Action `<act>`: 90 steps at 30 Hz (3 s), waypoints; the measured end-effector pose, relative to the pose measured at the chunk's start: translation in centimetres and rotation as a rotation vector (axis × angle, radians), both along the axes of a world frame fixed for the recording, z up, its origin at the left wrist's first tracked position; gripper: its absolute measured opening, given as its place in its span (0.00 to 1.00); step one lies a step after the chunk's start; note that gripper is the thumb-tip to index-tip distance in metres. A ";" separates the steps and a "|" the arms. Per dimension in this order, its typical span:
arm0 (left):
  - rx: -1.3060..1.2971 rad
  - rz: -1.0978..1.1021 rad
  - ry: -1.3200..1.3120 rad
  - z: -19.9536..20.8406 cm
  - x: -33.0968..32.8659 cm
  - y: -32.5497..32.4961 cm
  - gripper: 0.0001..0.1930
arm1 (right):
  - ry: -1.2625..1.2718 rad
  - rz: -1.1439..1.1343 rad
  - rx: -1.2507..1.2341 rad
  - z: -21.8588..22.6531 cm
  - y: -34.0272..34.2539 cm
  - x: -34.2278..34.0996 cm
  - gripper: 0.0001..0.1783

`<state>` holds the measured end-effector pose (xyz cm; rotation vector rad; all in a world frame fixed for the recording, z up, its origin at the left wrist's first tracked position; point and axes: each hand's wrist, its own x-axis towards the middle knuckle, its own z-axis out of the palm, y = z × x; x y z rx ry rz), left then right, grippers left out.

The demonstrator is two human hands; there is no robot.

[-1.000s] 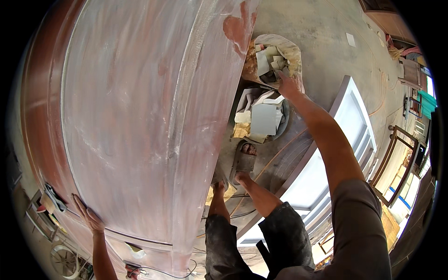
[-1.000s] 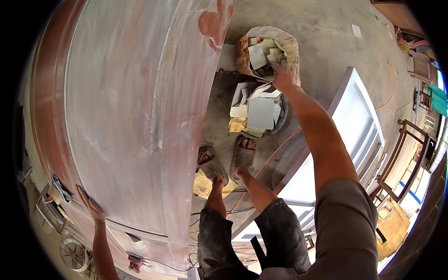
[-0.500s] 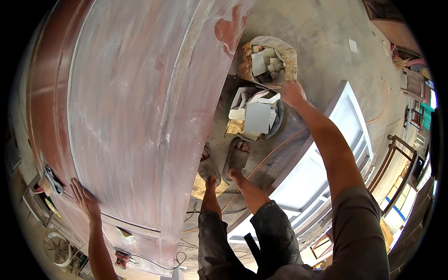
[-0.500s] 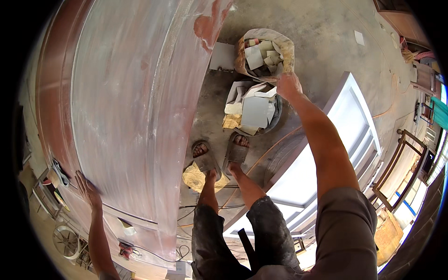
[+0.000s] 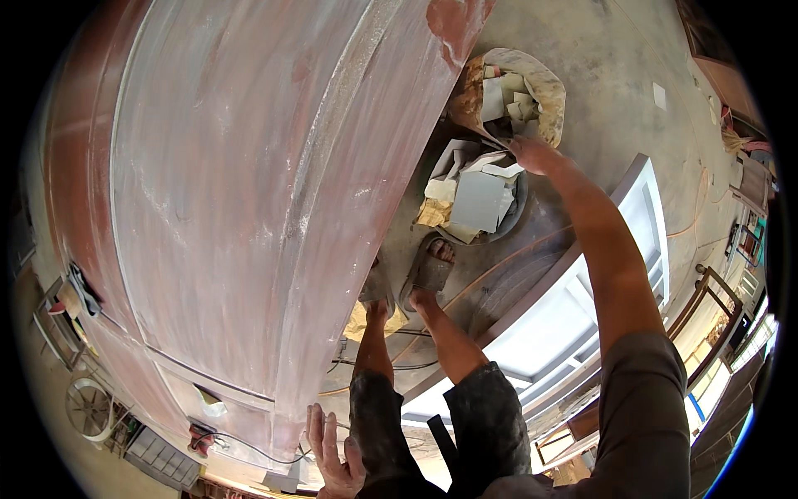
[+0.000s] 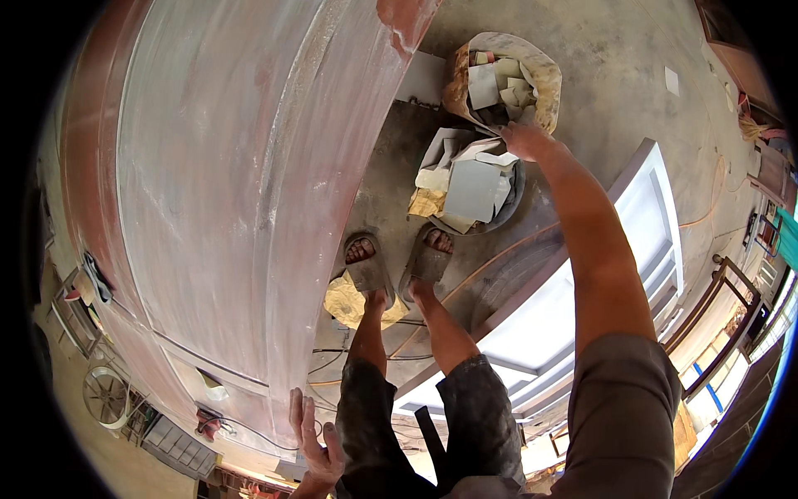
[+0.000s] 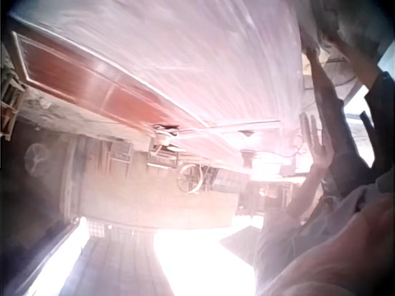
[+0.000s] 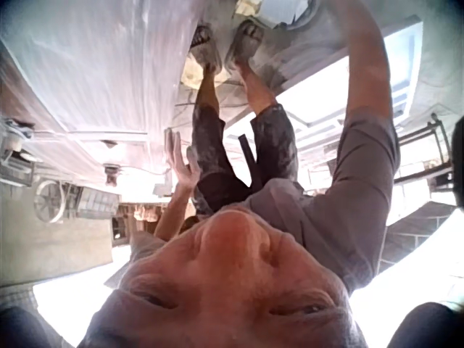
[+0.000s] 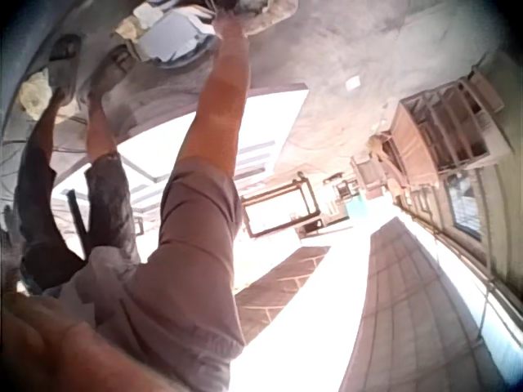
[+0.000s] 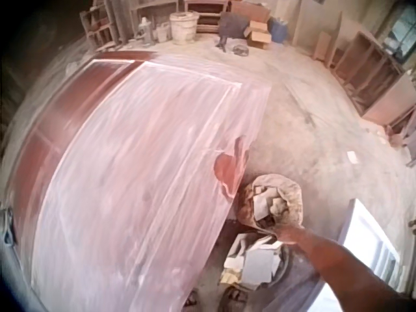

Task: The person sands a large reddish-brown wooden door lying flat on the floor using a yellow sanding block. They move the block across the surface and along the edges, occasionally switching hands and adjusting position to reach different areas.

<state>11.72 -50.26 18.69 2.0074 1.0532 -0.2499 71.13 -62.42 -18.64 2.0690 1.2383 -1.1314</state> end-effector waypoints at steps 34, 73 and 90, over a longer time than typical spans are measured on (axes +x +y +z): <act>0.216 0.150 -0.660 2.0 15.2 3.2 0.24 | 0.521 -0.446 1.260 38.1 6.7 -27.1 0.25; -0.861 0.681 -0.514 1.0 0.9 -3.4 0.52 | 0.987 -0.481 -0.254 35.4 11.1 -37.0 0.17; 0.390 0.955 0.030 -6.6 -5.6 0.7 0.32 | -0.047 -1.094 0.921 23.0 18.3 -25.6 0.33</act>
